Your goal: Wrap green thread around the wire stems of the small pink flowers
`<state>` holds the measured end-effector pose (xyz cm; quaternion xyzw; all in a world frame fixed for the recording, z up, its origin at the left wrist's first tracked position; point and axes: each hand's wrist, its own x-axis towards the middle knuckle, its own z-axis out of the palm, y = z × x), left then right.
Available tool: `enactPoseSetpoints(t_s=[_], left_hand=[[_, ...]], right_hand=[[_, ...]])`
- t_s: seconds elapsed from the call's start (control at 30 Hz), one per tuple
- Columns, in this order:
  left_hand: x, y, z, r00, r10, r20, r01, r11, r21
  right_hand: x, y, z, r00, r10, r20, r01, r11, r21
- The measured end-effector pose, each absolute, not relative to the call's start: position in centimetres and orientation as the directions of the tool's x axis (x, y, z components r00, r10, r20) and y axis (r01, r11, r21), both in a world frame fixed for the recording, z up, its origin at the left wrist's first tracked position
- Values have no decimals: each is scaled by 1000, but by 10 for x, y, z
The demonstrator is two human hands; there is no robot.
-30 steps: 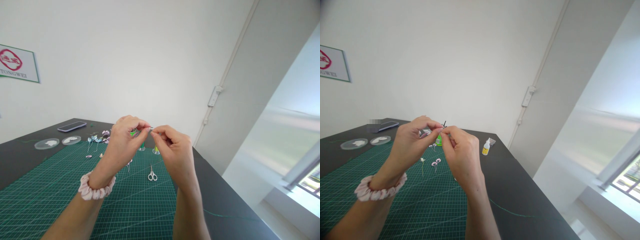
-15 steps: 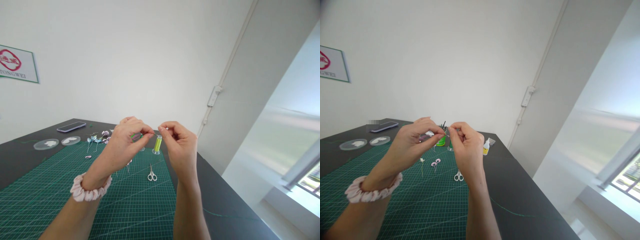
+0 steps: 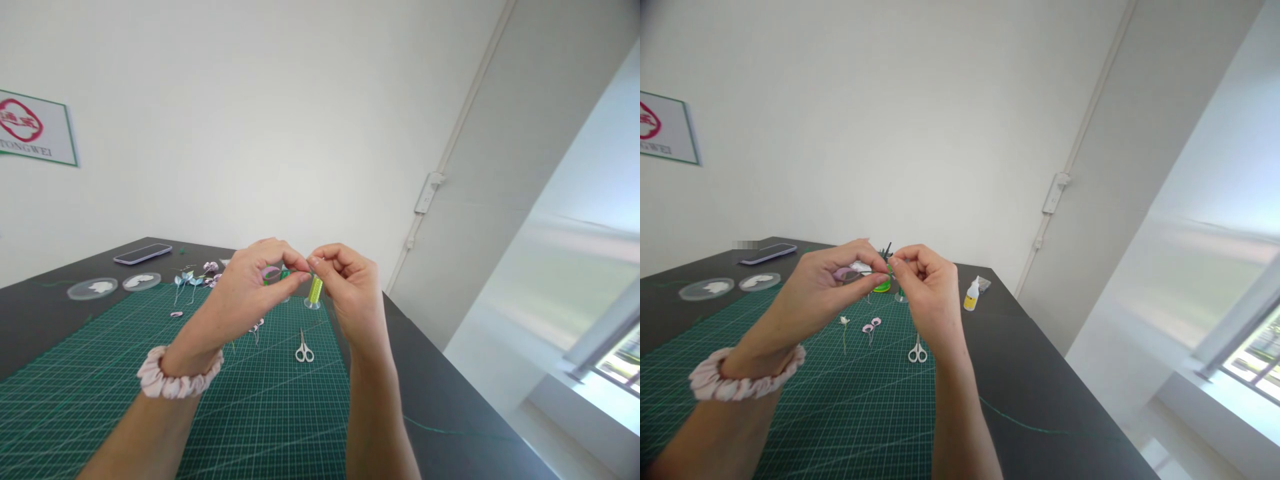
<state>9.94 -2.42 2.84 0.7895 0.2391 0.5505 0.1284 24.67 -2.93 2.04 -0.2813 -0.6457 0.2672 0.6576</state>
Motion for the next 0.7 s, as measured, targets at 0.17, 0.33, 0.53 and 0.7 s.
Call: enactPoseSetpoints(t_s=[0.17,0.33,0.53,0.7], left_hand=[[99,-21,28,309,441,842,276,-889,365],[98,-20,27,310,403,861,302,-901,312],[97,-22,27,305,406,862,293,-901,320],[97,-24,28,289,447,846,243,-889,387]], right_hand=[[245,-29,20,49,701,711,12,711,-703],[244,-29,21,59,695,716,41,715,-697],[247,-29,21,57,702,710,7,711,-703],[253,-25,21,0,731,682,-123,677,-726]])
